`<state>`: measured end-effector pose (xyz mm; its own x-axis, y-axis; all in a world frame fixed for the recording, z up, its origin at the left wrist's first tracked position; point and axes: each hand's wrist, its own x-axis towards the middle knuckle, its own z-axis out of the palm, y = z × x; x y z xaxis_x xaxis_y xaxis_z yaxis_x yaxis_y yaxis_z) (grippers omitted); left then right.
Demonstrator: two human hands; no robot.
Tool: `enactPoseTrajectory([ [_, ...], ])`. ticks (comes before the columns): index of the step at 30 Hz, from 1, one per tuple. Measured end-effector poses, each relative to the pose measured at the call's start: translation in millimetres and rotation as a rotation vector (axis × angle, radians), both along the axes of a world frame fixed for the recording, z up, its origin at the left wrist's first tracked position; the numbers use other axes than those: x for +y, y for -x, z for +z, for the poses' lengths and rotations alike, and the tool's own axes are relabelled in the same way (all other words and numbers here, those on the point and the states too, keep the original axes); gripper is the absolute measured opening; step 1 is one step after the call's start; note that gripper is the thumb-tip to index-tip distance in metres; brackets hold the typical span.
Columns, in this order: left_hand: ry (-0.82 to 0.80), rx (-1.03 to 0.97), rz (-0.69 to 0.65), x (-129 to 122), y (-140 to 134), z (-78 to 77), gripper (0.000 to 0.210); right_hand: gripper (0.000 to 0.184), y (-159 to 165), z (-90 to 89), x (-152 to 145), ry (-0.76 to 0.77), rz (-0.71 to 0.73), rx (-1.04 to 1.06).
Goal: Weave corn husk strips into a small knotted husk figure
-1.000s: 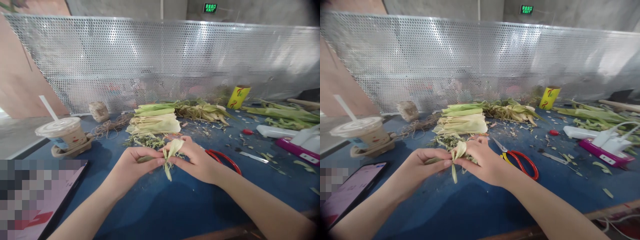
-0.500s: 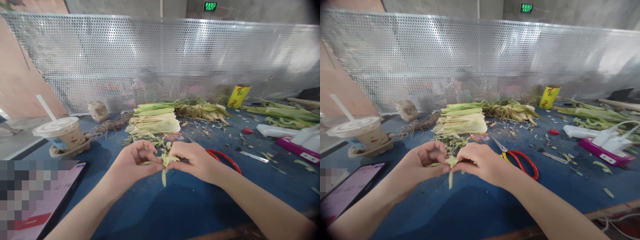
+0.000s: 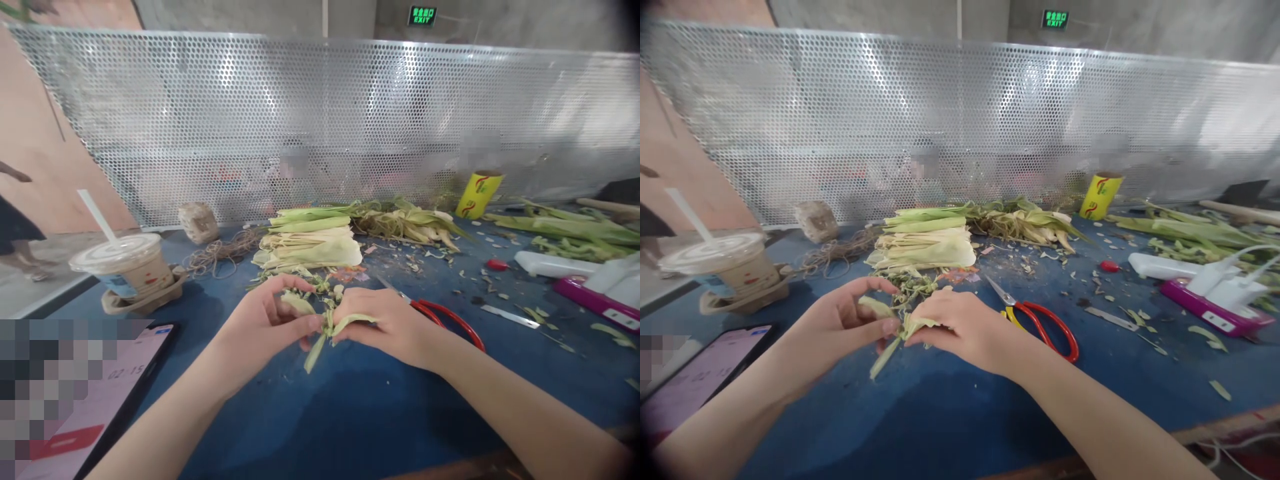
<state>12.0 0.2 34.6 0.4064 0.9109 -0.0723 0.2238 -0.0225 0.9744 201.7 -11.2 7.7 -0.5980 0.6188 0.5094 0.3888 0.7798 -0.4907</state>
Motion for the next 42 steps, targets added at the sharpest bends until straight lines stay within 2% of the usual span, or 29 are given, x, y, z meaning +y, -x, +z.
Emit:
enactPoseTrajectory([
  [3,0.028,-0.113,0.096,-2.6,-5.4,-2.3,0.035,0.010,0.8,-1.7,-0.2,0.015,-0.127,0.033],
  [5,0.126,-0.164,0.129,-3.8,-8.2,-4.9,0.040,0.009,1.5,-3.6,-0.1,0.025,-0.228,0.049],
  [8,0.360,-0.197,0.089,-3.5,-10.2,-9.9,0.042,0.003,3.4,-7.1,-0.1,-0.013,-0.318,0.083],
  [10,0.424,-0.249,0.079,-1.7,-10.0,-12.9,0.038,0.004,5.1,-8.1,-0.6,-0.022,-0.345,0.099],
  [12,0.364,-0.314,0.120,0.6,-9.2,-14.8,0.038,0.008,6.3,-7.0,-1.5,0.024,-0.336,0.105],
  [14,0.243,-0.349,0.170,1.9,-8.5,-15.1,0.041,0.013,6.4,-4.4,-2.5,0.126,-0.267,0.124],
  [17,0.034,-0.299,0.227,0.3,-9.7,-13.9,0.046,0.016,5.3,-0.3,-3.6,0.316,-0.177,0.200],
  [20,-0.126,-0.200,0.238,-3.2,-12.3,-13.6,0.058,0.024,5.2,1.5,-4.3,0.417,-0.204,0.176],
  [25,-0.294,-0.071,0.206,-5.6,-12.7,-18.0,0.069,0.032,7.1,0.6,-3.9,0.349,-0.282,0.048],
  [28,-0.410,-0.094,0.194,-7.9,-11.9,-21.9,0.072,0.032,7.6,0.4,-2.7,0.332,-0.287,0.120],
  [33,-0.614,-0.075,0.217,-12.2,-10.2,-28.3,0.080,0.036,9.0,-0.4,-1.0,0.444,-0.222,0.312],
  [37,-0.706,-0.013,0.192,-11.6,-8.0,-31.5,0.071,0.032,7.9,-2.0,-0.3,0.468,-0.205,0.350],
  [39,-0.709,0.067,0.189,-12.0,-8.2,-32.8,0.063,0.027,7.1,-2.8,-0.4,0.398,-0.239,0.301],
  [42,-0.688,0.203,0.210,-14.6,-10.9,-35.1,0.062,0.022,6.8,-3.9,-1.6,0.172,-0.307,0.139],
])
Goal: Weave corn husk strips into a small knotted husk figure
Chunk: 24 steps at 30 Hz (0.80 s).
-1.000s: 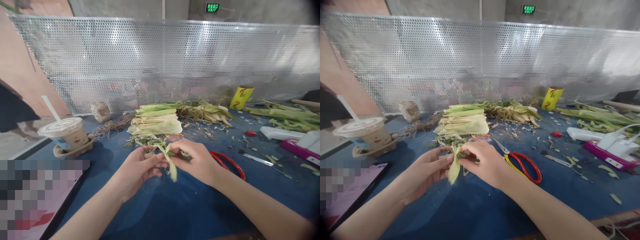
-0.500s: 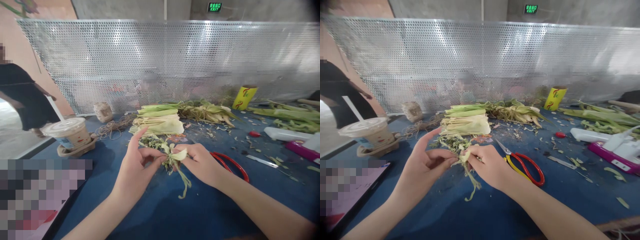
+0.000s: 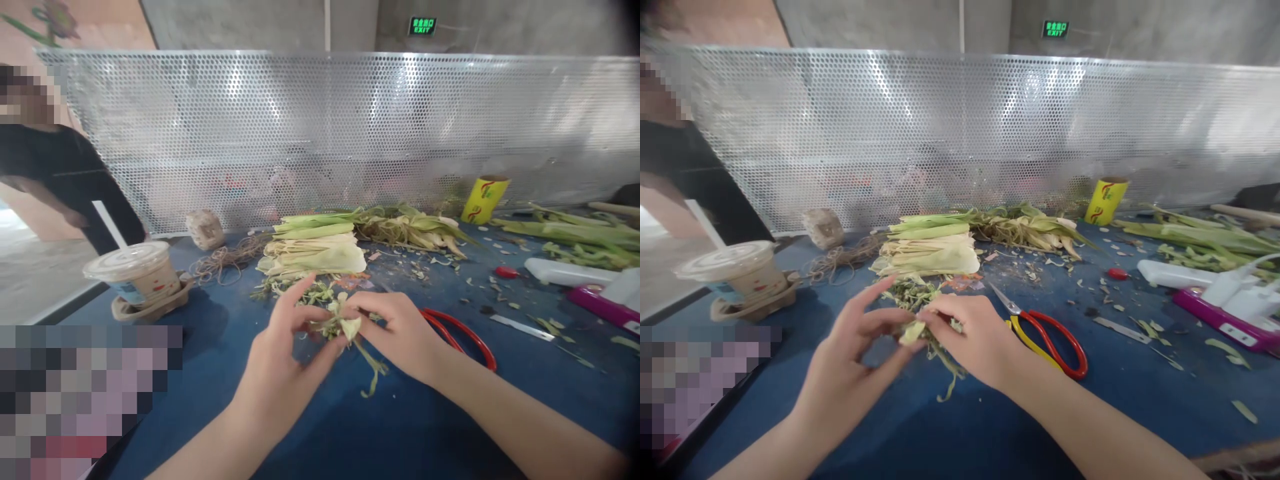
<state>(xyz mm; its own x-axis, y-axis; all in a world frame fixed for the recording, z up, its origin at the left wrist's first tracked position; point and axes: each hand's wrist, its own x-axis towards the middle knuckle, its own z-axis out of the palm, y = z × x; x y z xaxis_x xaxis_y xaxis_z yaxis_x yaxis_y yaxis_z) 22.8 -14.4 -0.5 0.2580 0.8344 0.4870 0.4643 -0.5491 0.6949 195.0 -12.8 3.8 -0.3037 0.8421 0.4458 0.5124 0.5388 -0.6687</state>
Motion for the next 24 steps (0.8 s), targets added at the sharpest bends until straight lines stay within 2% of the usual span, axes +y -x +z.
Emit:
enactPoseTrajectory([
  [3,0.121,0.018,-0.014,-1.7,-3.4,-1.7,0.061,0.022,-0.1,-1.3,-2.1,-0.143,-0.027,-0.151],
  [6,0.261,-0.073,-0.050,-1.4,-4.4,-1.6,0.055,0.022,-0.9,-3.6,-3.8,-0.173,-0.010,-0.212],
  [9,0.309,-0.140,-0.070,-1.7,-3.5,-0.3,0.052,0.022,-1.9,-6.6,-4.1,-0.185,-0.011,-0.220],
  [16,0.203,-0.170,-0.126,-5.2,-3.3,4.1,0.046,0.025,-3.3,-3.9,-3.8,-0.040,0.104,-0.217],
  [20,0.325,-0.283,-0.147,-1.4,-4.5,5.0,0.057,0.029,-4.0,0.4,-2.5,0.005,0.125,-0.201],
  [22,0.395,-0.315,-0.137,1.2,-4.8,4.9,0.055,0.029,-3.3,1.3,-1.9,0.014,0.106,-0.231],
  [24,0.398,-0.311,-0.123,3.1,-4.9,5.3,0.046,0.028,-1.8,1.7,-1.9,0.010,0.068,-0.284],
])
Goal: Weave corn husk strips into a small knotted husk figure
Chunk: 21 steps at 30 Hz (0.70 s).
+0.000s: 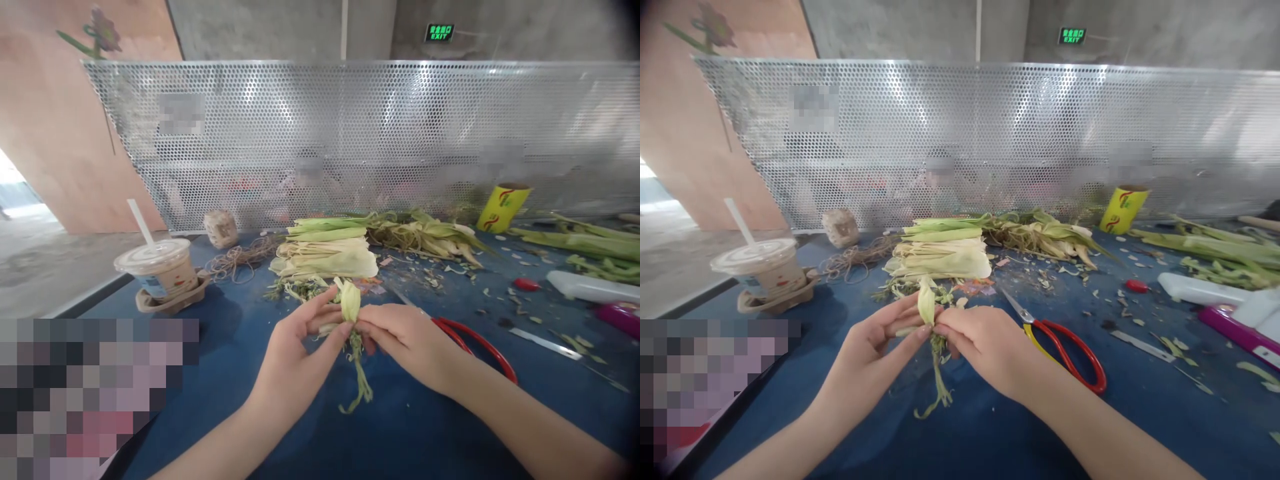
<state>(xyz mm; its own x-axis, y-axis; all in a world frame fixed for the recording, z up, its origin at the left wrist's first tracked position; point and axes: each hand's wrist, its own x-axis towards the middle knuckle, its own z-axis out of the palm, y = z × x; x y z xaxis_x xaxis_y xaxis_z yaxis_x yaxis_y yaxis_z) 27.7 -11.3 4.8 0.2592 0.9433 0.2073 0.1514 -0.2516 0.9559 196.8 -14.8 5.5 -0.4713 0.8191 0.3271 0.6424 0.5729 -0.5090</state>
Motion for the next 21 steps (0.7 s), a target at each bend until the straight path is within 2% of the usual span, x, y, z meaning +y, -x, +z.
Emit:
enactPoseTrajectory([
  [3,-0.050,0.036,-0.021,0.9,-0.2,1.7,0.032,0.029,2.8,0.3,-0.8,-0.023,-0.043,-0.086],
  [7,-0.003,0.023,-0.032,1.9,0.4,3.1,0.024,0.026,4.4,0.8,-1.1,-0.077,-0.053,-0.161],
  [12,0.084,0.027,-0.075,5.2,0.7,1.0,0.026,0.023,2.4,-1.3,0.3,-0.083,-0.041,-0.151],
  [15,0.057,0.065,-0.124,9.3,2.5,4.3,0.031,0.019,0.7,-2.7,1.7,-0.121,-0.070,-0.114],
  [18,-0.001,0.125,0.000,19.5,13.8,16.9,0.038,0.018,-0.6,-2.9,2.6,-0.171,-0.107,-0.144],
  [21,-0.108,0.426,0.099,36.4,37.4,31.9,0.039,0.020,0.5,-4.1,2.7,-0.175,-0.109,-0.233],
])
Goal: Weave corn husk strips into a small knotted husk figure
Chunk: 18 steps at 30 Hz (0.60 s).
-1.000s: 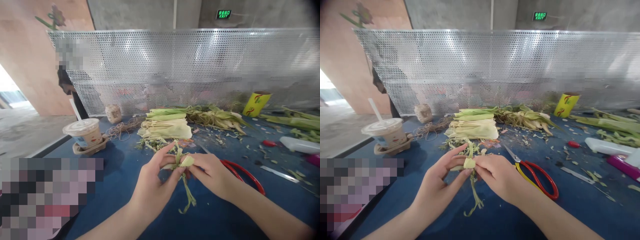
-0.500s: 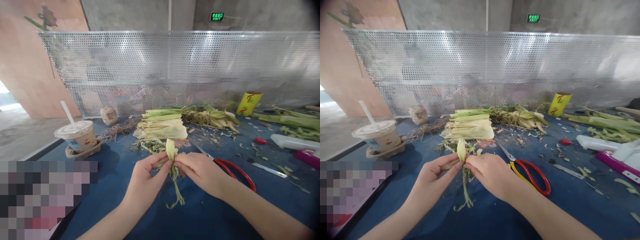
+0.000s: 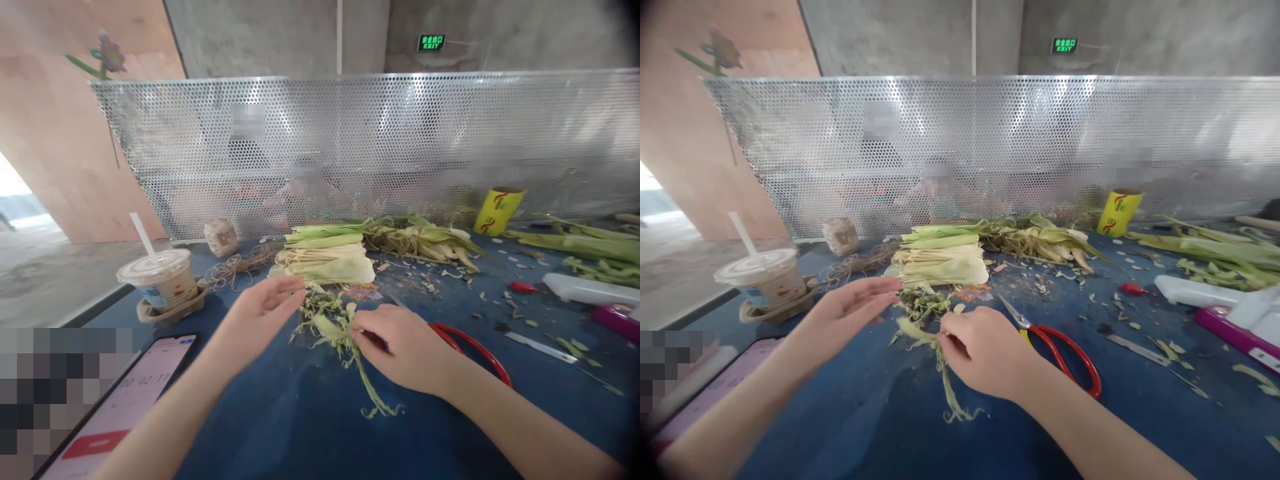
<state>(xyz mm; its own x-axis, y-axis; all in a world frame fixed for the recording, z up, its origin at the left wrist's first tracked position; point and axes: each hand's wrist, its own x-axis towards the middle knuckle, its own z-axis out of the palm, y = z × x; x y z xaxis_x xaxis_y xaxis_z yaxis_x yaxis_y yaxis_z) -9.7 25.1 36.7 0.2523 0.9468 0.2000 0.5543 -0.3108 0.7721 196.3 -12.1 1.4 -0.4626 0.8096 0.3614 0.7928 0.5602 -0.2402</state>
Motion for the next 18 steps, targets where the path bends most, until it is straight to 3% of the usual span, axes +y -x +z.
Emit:
enactPoseTrajectory([
  [3,-0.099,0.569,0.097,17.3,26.6,2.4,0.037,0.022,3.7,-3.4,0.1,0.058,0.085,-0.058],
  [4,-0.090,0.640,0.104,22.3,34.0,-0.6,0.033,0.022,5.0,-4.5,0.2,0.071,0.112,-0.063],
  [7,-0.079,0.739,0.108,36.4,50.9,-13.3,0.017,0.023,7.0,-5.0,0.7,0.082,0.135,-0.045],
  [11,-0.130,0.822,0.201,62.1,68.5,-19.5,0.013,0.024,6.8,-1.2,-0.2,0.081,0.106,-0.022],
  [18,-0.117,0.928,0.347,97.5,94.1,-25.0,0.028,0.025,7.1,0.8,-3.6,0.069,0.141,-0.072],
])
